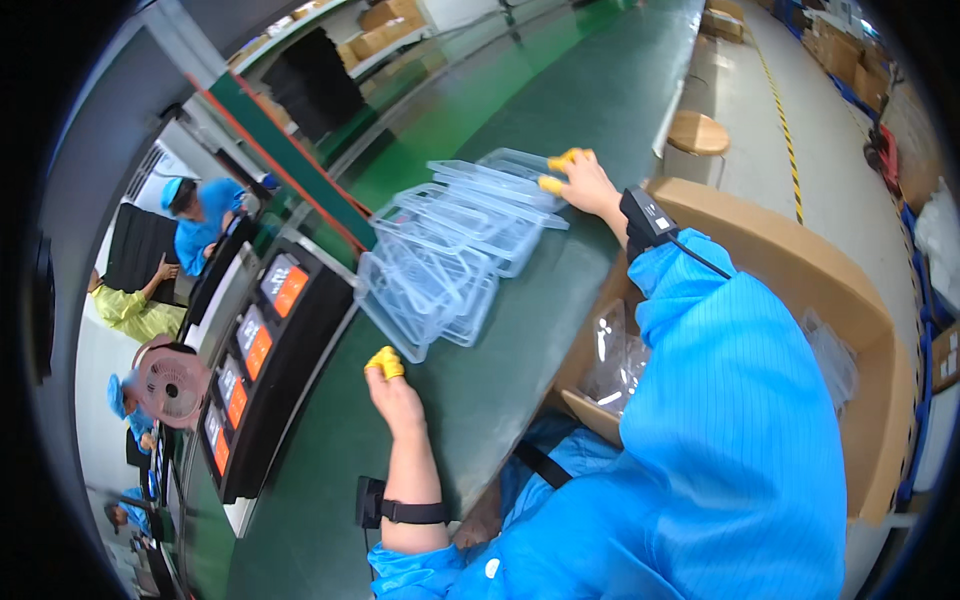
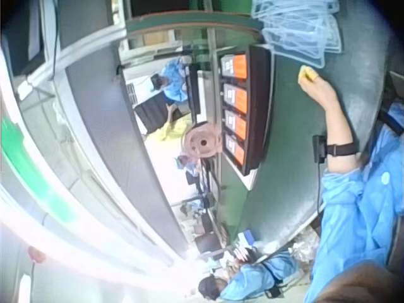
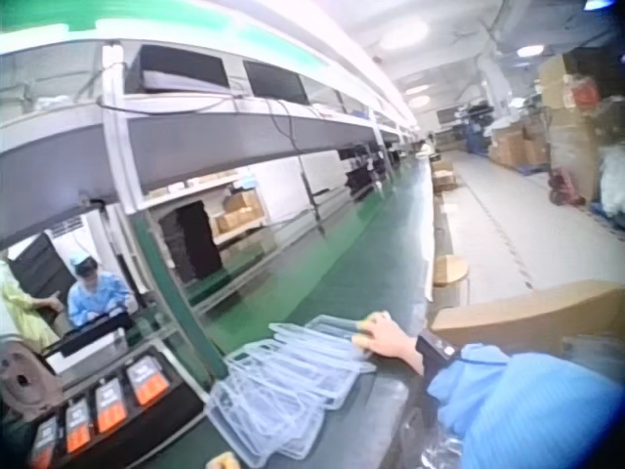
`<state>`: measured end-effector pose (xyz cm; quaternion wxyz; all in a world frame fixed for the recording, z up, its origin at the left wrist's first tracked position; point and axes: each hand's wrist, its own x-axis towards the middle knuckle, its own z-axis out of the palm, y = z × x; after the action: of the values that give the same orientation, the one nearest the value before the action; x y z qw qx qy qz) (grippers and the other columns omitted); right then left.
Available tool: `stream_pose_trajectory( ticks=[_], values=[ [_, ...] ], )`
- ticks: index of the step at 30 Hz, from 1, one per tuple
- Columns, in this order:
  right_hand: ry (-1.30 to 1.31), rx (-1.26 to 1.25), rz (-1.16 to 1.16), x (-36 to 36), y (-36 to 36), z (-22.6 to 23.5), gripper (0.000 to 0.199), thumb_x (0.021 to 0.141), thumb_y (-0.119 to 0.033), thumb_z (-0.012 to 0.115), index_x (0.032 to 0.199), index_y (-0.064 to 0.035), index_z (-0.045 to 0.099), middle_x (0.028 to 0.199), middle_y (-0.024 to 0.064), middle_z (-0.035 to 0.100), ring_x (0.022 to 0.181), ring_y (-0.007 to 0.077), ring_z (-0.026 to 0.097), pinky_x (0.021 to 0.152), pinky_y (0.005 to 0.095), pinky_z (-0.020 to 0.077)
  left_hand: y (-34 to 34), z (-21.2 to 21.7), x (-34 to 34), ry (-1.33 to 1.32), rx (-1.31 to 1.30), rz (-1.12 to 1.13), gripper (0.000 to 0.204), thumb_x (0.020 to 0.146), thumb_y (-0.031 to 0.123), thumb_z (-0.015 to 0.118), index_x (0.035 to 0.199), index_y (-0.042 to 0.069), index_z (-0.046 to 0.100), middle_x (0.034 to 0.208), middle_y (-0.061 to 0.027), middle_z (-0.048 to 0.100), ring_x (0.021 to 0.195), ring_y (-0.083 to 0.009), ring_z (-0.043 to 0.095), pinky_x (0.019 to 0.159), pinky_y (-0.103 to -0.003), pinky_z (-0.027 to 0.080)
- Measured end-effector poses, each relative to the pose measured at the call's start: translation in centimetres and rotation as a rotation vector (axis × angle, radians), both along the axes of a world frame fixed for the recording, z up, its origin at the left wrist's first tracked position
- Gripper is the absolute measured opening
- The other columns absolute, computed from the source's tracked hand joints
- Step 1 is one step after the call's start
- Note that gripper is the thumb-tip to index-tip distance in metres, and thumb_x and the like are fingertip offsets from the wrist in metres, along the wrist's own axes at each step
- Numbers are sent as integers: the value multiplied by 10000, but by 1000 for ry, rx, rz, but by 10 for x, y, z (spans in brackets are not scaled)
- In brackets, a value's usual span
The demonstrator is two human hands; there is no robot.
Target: Placing mobile phones into protective plastic cases or packaging on an assembly line.
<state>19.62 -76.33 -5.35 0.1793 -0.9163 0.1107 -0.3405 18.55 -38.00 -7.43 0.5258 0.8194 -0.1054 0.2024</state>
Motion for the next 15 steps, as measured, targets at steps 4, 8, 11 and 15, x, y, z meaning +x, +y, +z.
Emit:
stream_pose_trajectory(
  ticks=[4, 8, 11, 15],
  values=[
    [-407, 158, -81, -29, 11, 13, 284, 753, -290, 560, 890, -42, 577, 895, 141, 508, 874, 303, 453, 743, 366, 381, 9, 6, -4, 50, -124, -52, 211, 854, 158, 444, 941, -25, 504, 864, -62, 530, 789, -140, 486, 730, -253, 386],
    [-255, 168, 53, -111, 33, -19, 264, 737, -222, 582, 929, -44, 554, 879, 139, 509, 874, 311, 467, 777, 359, 373, 8, 11, -8, 125, -199, -76, 240, 880, 187, 402, 935, -21, 507, 838, -41, 516, 757, -113, 462, 698, -237, 372],
    [-58, 167, -60, -171, 35, -78, 319, 724, -245, 591, 967, -43, 541, 904, 141, 504, 885, 320, 456, 802, 374, 364, 2, 16, -10, 150, -199, -102, 254, 887, 193, 380, 946, -22, 502, 855, -42, 514, 761, -112, 460, 702, -234, 370],
    [429, 84, -40, -219, 32, -166, 535, 633, -355, 653, 1013, -7, 510, 984, 174, 473, 988, 332, 404, 835, 395, 349, 3, 21, -13, 209, -204, -129, 252, 890, 189, 365, 982, -15, 482, 890, -47, 513, 811, -113, 479, 743, -230, 373]
  ],
)
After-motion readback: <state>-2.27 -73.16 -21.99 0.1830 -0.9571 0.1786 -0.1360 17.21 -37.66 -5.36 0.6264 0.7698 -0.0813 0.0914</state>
